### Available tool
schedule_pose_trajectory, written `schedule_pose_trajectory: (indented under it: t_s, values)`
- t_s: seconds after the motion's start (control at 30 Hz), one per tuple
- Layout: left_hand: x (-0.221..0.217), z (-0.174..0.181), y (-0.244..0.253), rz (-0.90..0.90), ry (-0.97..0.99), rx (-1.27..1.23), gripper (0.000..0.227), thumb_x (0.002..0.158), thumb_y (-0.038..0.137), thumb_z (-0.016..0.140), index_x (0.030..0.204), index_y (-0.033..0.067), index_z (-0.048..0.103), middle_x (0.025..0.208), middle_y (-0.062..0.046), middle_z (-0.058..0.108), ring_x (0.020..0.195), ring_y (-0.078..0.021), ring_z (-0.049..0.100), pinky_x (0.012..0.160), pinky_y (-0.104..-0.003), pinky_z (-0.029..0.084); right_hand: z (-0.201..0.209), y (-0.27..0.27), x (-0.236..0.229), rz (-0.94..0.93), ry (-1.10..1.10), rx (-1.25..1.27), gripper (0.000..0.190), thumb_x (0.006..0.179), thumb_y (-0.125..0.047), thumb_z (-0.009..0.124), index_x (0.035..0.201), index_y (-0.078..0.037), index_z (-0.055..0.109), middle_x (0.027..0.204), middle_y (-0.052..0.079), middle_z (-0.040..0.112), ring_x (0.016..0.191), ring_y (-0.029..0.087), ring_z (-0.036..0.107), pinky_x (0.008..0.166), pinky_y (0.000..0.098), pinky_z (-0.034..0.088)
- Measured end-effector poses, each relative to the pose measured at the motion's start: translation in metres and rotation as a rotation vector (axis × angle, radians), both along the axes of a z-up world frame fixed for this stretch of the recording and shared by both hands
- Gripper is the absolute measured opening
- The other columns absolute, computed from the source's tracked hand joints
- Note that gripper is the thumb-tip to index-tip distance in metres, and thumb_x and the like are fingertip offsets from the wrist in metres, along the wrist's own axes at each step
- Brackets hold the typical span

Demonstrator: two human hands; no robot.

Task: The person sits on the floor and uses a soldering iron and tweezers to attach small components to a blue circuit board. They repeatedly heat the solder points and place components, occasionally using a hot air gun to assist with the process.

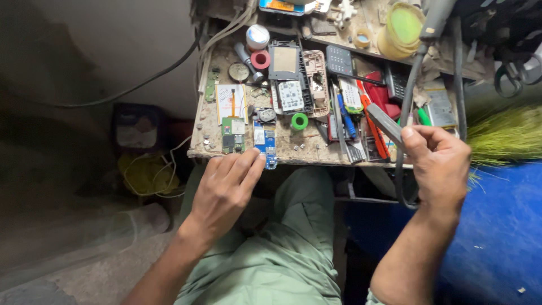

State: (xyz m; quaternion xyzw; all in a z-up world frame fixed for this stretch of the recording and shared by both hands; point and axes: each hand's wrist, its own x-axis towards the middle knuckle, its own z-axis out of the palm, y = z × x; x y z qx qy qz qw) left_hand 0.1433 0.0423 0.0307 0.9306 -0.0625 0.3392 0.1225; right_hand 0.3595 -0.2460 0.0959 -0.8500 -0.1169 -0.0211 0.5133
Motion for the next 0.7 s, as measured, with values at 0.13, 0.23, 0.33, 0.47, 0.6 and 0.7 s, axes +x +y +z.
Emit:
schedule_pose_trajectory:
  t_s: [0.13, 0.23, 0.33, 0.47, 0.6, 0.7]
  values:
    - [-0.010, 0.003, -0.011, 0.035, -0.013, -0.112, 0.040, 0.085, 0.006, 0.066, 0.124, -0.0011, 0.065, 0.125, -0.012, 0.064, 0.110, -0.0273, 0.065, 0.092, -0.041, 0.049, 0.003, 0.014, -0.032, 0.108, -0.018, 0.115, 0.030, 0.095, -0.019, 0.078, 0.118, 0.000, 0.073, 0.098, 0.002, 0.072, 0.082, 0.007, 0.065, 0.073, 0.0198, 0.052]
    - [-0.010, -0.001, -0.010, 0.032, 0.012, -0.127, 0.040, 0.085, 0.006, 0.067, 0.125, -0.0009, 0.066, 0.122, -0.012, 0.064, 0.106, -0.0269, 0.065, 0.089, -0.040, 0.049, 0.000, 0.044, -0.045, 0.356, -0.062, 0.098, 0.037, 0.090, -0.017, 0.082, 0.121, -0.001, 0.070, 0.108, 0.004, 0.072, 0.090, 0.009, 0.068, 0.077, 0.0213, 0.055]
    - [-0.009, -0.006, -0.010, 0.020, -0.001, -0.135, 0.039, 0.083, 0.006, 0.068, 0.122, -0.0016, 0.068, 0.118, -0.011, 0.065, 0.101, -0.0263, 0.064, 0.086, -0.040, 0.049, -0.005, 0.084, -0.050, 0.622, -0.398, -0.065, 0.037, 0.086, -0.010, 0.086, 0.118, -0.001, 0.071, 0.113, 0.010, 0.072, 0.102, 0.020, 0.071, 0.091, 0.0307, 0.058]
    - [-0.012, -0.008, -0.009, 0.018, -0.019, -0.163, 0.037, 0.082, 0.006, 0.070, 0.118, -0.0006, 0.071, 0.105, -0.009, 0.065, 0.092, -0.0247, 0.064, 0.081, -0.039, 0.048, -0.002, 0.116, -0.047, 0.784, -0.569, -0.157, 0.044, 0.078, -0.010, 0.090, 0.114, -0.002, 0.068, 0.113, 0.012, 0.074, 0.103, 0.027, 0.069, 0.092, 0.0359, 0.055]
    - [-0.015, -0.004, -0.004, 0.023, -0.069, -0.219, 0.030, 0.086, 0.006, 0.073, 0.116, 0.0015, 0.072, 0.099, -0.006, 0.066, 0.087, -0.0234, 0.063, 0.078, -0.039, 0.048, -0.005, 0.122, -0.051, 0.769, -0.612, -0.223, 0.045, 0.076, -0.010, 0.091, 0.114, -0.004, 0.067, 0.113, 0.010, 0.074, 0.105, 0.028, 0.068, 0.092, 0.0378, 0.056]
    - [-0.012, 0.003, 0.005, 0.168, -0.090, -0.267, 0.022, 0.092, 0.010, 0.078, 0.111, 0.0010, 0.073, 0.100, -0.008, 0.066, 0.086, -0.0254, 0.062, 0.075, -0.040, 0.047, -0.009, 0.121, -0.052, 0.748, -0.608, -0.204, 0.044, 0.076, -0.010, 0.090, 0.113, -0.003, 0.067, 0.112, 0.011, 0.074, 0.104, 0.028, 0.069, 0.091, 0.0385, 0.056]
